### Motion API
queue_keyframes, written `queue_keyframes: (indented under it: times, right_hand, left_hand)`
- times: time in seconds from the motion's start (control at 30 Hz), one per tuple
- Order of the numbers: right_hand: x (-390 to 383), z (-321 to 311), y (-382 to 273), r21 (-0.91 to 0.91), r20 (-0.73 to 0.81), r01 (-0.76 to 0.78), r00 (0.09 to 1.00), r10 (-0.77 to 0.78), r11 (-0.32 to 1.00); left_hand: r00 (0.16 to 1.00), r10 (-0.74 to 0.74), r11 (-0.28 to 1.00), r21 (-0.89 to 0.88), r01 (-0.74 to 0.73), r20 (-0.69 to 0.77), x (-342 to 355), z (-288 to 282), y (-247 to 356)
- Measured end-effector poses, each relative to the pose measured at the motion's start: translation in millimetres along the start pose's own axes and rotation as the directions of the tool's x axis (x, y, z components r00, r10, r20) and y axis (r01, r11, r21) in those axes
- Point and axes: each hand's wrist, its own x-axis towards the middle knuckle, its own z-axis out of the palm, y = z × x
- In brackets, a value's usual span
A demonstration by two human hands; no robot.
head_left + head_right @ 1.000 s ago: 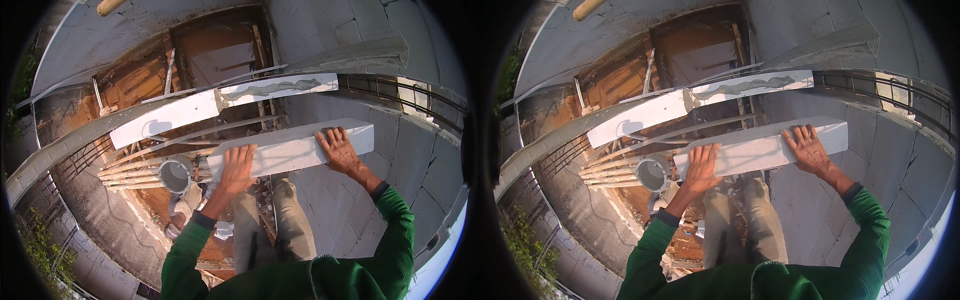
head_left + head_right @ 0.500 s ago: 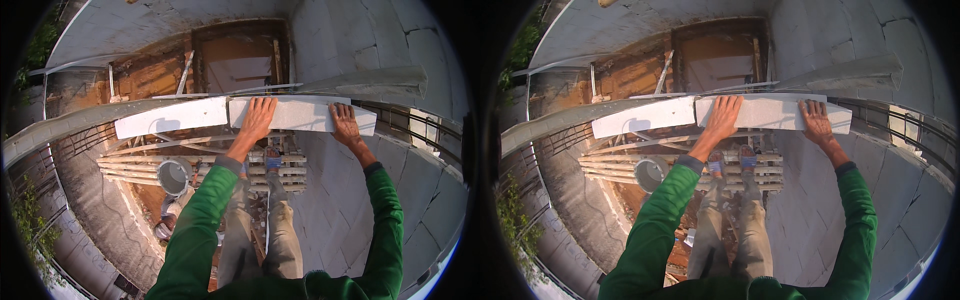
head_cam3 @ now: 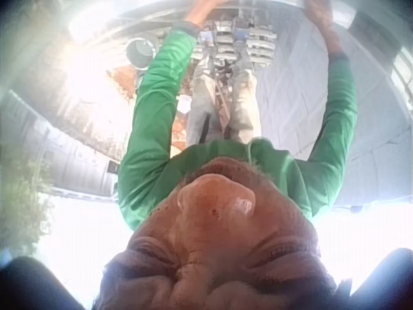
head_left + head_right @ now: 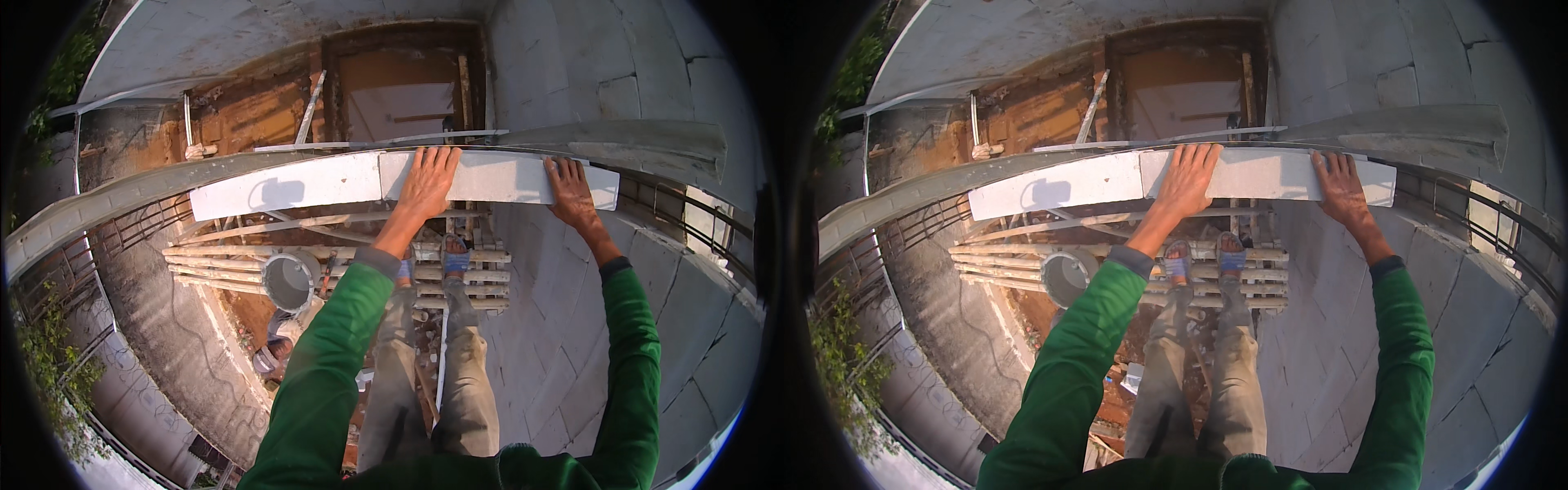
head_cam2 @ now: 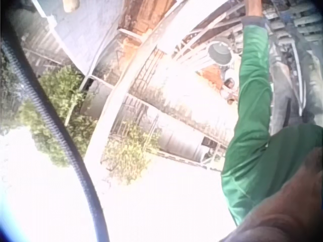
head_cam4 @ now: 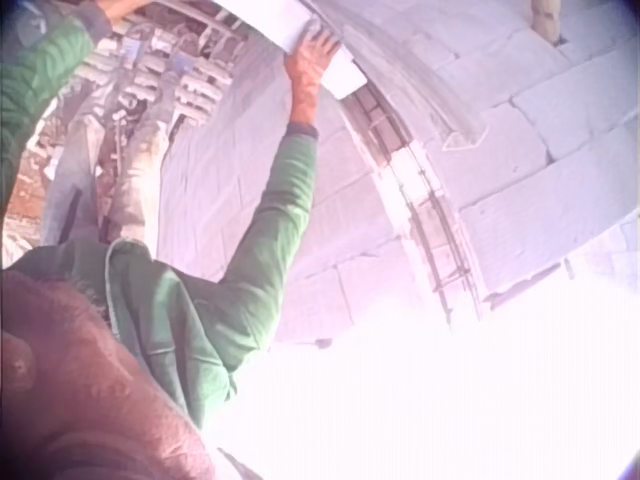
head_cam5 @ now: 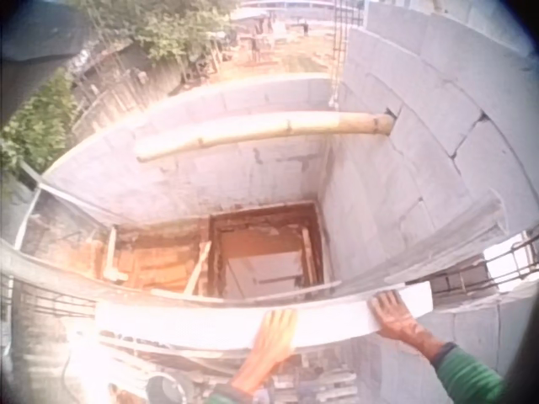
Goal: The person applies mortar to a long aerated concrete block and places it on a wall under construction. They use a hammer to tap the block into position and a tape measure to check alignment. The person then receives another block from a coworker and positions it on the wall.
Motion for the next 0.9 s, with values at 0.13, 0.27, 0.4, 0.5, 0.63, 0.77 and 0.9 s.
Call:
queue_keyframes:
  times: [0.13, 0.27, 0.4, 0.5, 0.63, 0.77, 0.9]
  right_hand:
    - [7, -6, 0, -0.001, 0.027, 0.003, 1.0, -0.003, 1.0]
    - [6, -4, 0, 0.032, 0.044, -0.046, 0.998, 0.045, 0.998]
    - [8, -8, 3, 0.004, 0.024, -0.015, 1.0, 0.015, 1.0]
    - [-1, 0, -2, -0.081, -0.134, -0.023, 0.991, 0.012, 0.996]
    - [-35, 29, -6, 0.035, -0.327, -0.225, 0.918, 0.224, 0.974]
    - [-63, 16, -2, 0.214, -0.311, -0.652, 0.66, 0.684, 0.727]
    - [-69, 21, 23, 0.28, -0.061, -0.723, 0.643, 0.763, 0.632]
  left_hand:
    - [1.0, -0.021, 1.0, -0.01, 0.021, 0.0, -4, -1, -2]
    - [1.0, -0.027, 0.999, -0.022, 0.027, -0.002, -3, -2, -4]
    - [0.999, -0.025, 0.998, -0.058, 0.022, -0.045, -7, -5, 2]
    - [0.986, 0.034, 0.999, 0.005, -0.034, -0.163, -29, -2, 5]
    - [0.971, 0.023, 0.999, 0.035, -0.015, -0.237, -75, -4, -34]
    - [0.991, 0.026, 0.992, 0.125, -0.009, -0.134, -115, -17, -90]
    - [0.986, 0.132, 0.989, 0.085, -0.124, -0.106, -119, -25, -107]
